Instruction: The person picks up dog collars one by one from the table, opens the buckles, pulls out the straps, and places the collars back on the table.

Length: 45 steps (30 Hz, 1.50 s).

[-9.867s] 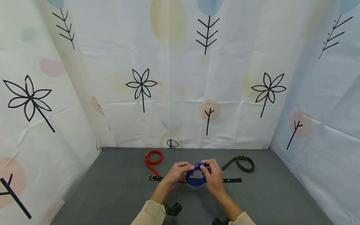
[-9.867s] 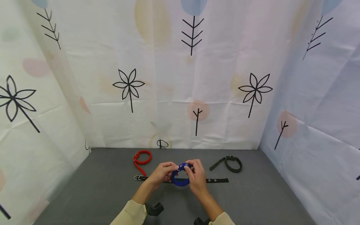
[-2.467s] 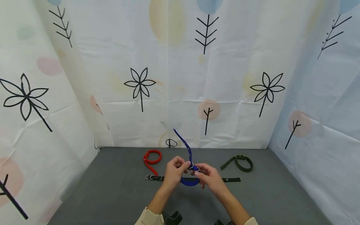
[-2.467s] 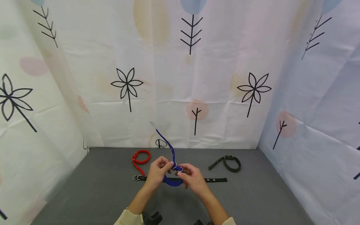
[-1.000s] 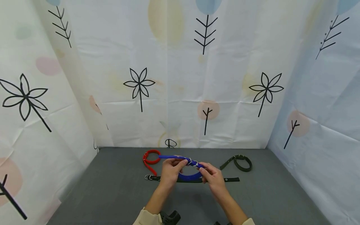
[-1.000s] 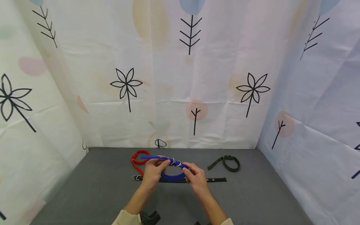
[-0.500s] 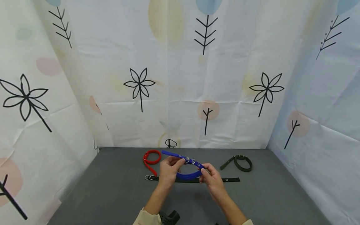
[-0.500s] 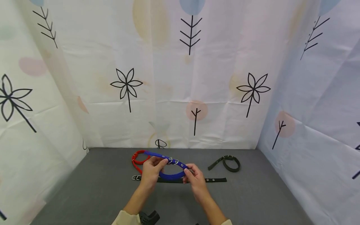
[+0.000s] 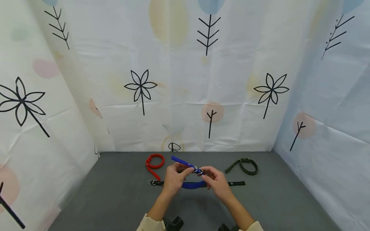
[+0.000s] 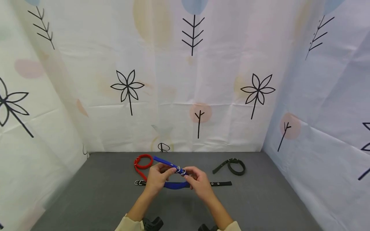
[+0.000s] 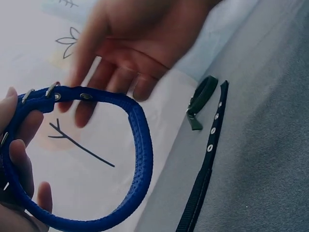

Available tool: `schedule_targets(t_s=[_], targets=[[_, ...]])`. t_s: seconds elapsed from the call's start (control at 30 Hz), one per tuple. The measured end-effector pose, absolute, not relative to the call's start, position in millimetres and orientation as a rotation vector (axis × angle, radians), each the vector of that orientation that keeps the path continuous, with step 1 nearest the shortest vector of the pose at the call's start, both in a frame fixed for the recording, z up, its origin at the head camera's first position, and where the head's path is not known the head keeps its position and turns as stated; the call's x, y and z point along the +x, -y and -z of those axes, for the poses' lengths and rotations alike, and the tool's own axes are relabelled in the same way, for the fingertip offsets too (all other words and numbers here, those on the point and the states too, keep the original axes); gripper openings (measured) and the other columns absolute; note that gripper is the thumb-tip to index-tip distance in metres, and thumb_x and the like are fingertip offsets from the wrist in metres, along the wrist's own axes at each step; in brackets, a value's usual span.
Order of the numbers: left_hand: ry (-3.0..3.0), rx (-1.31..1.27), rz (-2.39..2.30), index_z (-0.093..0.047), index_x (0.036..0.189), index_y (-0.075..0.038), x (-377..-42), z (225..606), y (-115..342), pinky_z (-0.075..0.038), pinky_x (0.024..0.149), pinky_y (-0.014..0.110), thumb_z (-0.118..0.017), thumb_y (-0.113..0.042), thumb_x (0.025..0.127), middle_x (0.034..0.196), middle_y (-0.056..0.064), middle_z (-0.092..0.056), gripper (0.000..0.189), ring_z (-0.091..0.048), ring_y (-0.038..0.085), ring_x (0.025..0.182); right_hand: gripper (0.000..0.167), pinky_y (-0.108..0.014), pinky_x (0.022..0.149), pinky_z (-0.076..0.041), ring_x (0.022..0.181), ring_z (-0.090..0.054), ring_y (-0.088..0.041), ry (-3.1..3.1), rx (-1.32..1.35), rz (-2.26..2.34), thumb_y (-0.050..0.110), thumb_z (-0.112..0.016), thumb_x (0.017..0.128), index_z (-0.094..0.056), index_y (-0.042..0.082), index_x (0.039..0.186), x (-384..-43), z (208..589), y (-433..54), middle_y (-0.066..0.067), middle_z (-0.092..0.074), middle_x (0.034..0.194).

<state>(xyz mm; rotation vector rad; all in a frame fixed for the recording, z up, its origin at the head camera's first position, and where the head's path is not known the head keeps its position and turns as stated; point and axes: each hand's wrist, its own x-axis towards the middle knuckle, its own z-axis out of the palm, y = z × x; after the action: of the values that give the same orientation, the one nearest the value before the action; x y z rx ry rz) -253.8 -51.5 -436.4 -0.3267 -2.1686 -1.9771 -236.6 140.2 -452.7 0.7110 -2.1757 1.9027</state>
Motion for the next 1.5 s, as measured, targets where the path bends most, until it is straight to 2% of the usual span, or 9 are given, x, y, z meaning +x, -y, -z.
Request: schedule_targets(t_s=[0.13,0.23,0.5,0.73,0.97,1.23,1.37,1.5], targets=[[2.228,-0.354,1.928,-0.069,0.094,0.000,-254.2,436.3,52.0,-0.046,0.057,0.025,-0.075,-0.011,0.086,0.084,0.008,-0.071,0.015,-0.056,0.015,0.066,0.025,-0.032,0.055,-0.052,0.056,-0.054,-0.023,2.222,0.709,-1.895,0.003,-0.059,0.096,-0.060,-0.005,0.120,-234.0,442.8,-136.4,-0.023,-0.065,0.109],[2.237,-0.379,1.899,-0.070,0.093,-0.001,-254.1,435.9,52.9,-0.044,0.055,0.024,-0.076,-0.011,0.086,0.081,0.006,-0.070,0.014,-0.052,0.014,0.061,0.024,-0.032,0.057,-0.052,0.057,-0.055,-0.021,2.251,0.671,-1.882,0.005,-0.061,0.096,-0.061,-0.004,0.118,-232.7,439.4,-133.5,-0.023,-0.064,0.110],[2.200,-0.462,1.890,-0.070,0.092,-0.004,-254.1,438.7,56.8,-0.045,0.055,0.025,-0.078,-0.025,0.084,0.080,0.003,-0.069,0.024,-0.053,0.013,0.060,0.020,-0.032,0.051,-0.048,0.055,-0.049,-0.011,2.241,0.681,-1.807,0.009,-0.064,0.094,-0.062,0.000,0.112,-232.3,438.6,-129.7,-0.011,-0.059,0.083],[2.213,-0.479,1.919,-0.070,0.093,0.001,-231.4,406.7,60.4,-0.046,0.058,0.025,-0.075,-0.010,0.086,0.082,0.005,-0.069,0.014,-0.055,0.016,0.064,0.018,-0.023,0.051,-0.042,0.058,-0.046,-0.009,2.268,0.599,-1.793,0.009,-0.065,0.093,-0.066,0.002,0.110,-232.3,441.5,-130.0,-0.005,-0.055,0.078],[2.172,-0.540,1.953,-0.070,0.090,0.000,-232.8,407.0,64.7,-0.043,0.054,0.023,-0.075,-0.009,0.086,0.077,0.004,-0.067,0.011,-0.050,0.013,0.057,0.015,-0.025,0.058,-0.041,0.068,-0.049,-0.009,2.233,0.594,-1.799,0.002,-0.064,0.092,-0.070,-0.003,0.105,-234.3,445.0,-131.6,-0.002,-0.059,0.083],[2.164,-0.586,2.001,-0.069,0.088,-0.001,-233.7,408.6,69.2,-0.043,0.054,0.023,-0.074,-0.009,0.087,0.076,0.006,-0.067,0.009,-0.049,0.011,0.055,0.011,-0.024,0.062,-0.043,0.069,-0.050,-0.008,2.239,0.524,-1.776,0.005,-0.067,0.091,-0.074,-0.001,0.097,-226.9,432.8,-132.0,0.004,-0.062,0.080],[2.151,-0.582,1.992,-0.069,0.088,-0.001,-235.6,412.5,69.2,-0.043,0.053,0.023,-0.074,-0.008,0.086,0.076,0.009,-0.067,0.009,-0.048,0.011,0.054,0.014,-0.024,0.053,-0.044,0.057,-0.047,-0.007,2.295,0.552,-1.772,0.005,-0.066,0.092,-0.072,-0.005,0.100,-220.8,419.9,-133.0,0.001,-0.060,0.075],[2.150,-0.588,1.935,-0.070,0.088,-0.003,-245.3,428.3,65.4,-0.041,0.051,0.023,-0.075,-0.007,0.085,0.077,0.009,-0.069,0.007,-0.047,0.010,0.053,0.017,-0.024,0.046,-0.045,0.052,-0.048,-0.011,2.416,0.581,-1.654,0.007,-0.065,0.093,-0.070,0.000,0.108,-225.2,422.1,-136.8,-0.004,-0.063,0.078]])
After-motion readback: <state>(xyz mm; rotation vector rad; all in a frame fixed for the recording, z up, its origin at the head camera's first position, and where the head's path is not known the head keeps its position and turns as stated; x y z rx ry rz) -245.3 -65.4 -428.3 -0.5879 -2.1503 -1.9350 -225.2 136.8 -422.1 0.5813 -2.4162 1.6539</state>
